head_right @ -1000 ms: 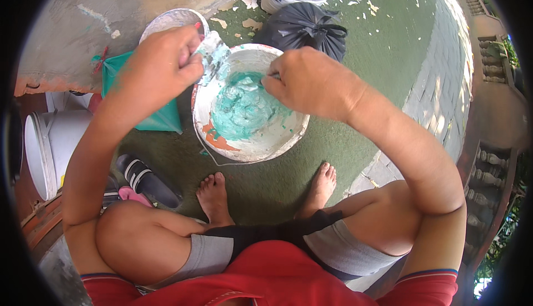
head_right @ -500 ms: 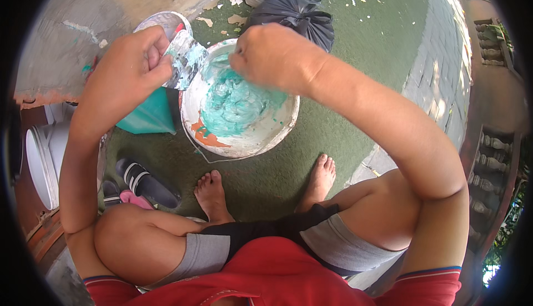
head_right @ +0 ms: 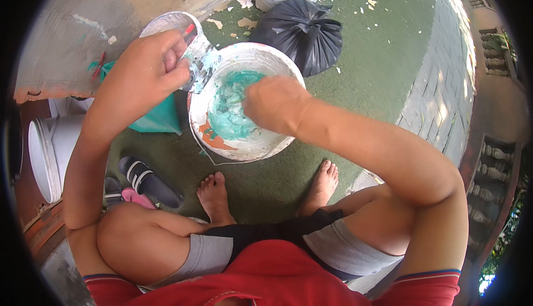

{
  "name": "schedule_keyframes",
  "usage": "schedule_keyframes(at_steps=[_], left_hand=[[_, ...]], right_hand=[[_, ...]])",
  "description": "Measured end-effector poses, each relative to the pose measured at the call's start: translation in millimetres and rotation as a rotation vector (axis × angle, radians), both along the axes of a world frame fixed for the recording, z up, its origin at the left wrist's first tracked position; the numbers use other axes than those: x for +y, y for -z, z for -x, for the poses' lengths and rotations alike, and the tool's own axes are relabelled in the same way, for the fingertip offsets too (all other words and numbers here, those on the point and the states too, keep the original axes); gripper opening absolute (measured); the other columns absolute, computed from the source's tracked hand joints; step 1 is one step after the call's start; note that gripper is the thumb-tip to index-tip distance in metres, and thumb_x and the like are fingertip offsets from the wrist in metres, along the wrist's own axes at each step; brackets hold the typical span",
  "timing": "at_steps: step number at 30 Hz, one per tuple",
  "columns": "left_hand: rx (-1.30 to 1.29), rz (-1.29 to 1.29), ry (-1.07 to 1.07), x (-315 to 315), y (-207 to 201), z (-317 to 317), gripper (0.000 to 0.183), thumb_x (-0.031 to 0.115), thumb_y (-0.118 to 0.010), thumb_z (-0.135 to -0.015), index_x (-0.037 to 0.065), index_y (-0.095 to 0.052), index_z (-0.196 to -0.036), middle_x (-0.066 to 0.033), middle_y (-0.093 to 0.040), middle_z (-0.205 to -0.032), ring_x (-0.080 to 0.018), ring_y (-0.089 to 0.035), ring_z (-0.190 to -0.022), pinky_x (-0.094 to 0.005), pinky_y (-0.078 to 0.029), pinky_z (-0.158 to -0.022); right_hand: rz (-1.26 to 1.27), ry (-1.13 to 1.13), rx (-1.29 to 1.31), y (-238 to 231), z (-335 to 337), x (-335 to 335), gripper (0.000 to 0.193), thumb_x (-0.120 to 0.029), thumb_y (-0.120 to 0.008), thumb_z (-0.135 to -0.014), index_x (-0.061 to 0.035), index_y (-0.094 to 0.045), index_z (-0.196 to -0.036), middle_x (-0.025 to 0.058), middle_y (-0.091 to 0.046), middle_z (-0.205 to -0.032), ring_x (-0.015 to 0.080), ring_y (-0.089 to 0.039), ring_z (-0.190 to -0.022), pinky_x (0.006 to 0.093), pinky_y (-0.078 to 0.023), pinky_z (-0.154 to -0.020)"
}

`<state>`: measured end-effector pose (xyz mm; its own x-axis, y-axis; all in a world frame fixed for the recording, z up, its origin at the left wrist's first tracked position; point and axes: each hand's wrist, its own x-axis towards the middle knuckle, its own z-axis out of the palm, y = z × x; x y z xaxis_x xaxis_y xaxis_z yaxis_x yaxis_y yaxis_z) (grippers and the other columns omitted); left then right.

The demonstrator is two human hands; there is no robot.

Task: The person pours water into a bucket containing white powder and mixes them together using a scoop and a small spatula.

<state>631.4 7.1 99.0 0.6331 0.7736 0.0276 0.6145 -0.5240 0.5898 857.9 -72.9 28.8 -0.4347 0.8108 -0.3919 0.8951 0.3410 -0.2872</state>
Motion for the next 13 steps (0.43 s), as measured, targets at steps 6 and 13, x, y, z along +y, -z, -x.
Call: schedule_keyframes(at_steps=[6, 13], left_hand=[[0.025, 0.27, -0.069, 4.0, 1.7, 0.1, 0.016, 0.012, -0.062, -0.085, -0.003, -0.057, -0.088, -0.0074, -0.054, -0.066, -0.0138, -0.051, -0.063, -0.032, -0.043, -0.059], [0.055, 0.141, 0.021, 4.8, 31.4, 5.9, 0.016, 0.016, -0.06, -0.09, 0.002, -0.063, -0.098, -0.0045, -0.063, -0.073, -0.0165, -0.056, -0.059, -0.0322, -0.047, -0.059]], right_hand=[[-0.046, -0.16, 0.031, 20.5, 10.2, -6.1, 0.028, -0.028, -0.054, -0.094, -0.0034, -0.068, -0.091, 0.0199, -0.067, -0.074, 0.039, -0.067, -0.073, 0.0483, -0.054, -0.071], [0.042, -0.06, -0.019, -39.7, -27.4, 4.6, 0.029, -0.024, -0.061, -0.09, -0.0104, -0.071, -0.114, 0.0189, -0.071, -0.092, 0.0313, -0.07, -0.084, 0.0422, -0.056, -0.081]])
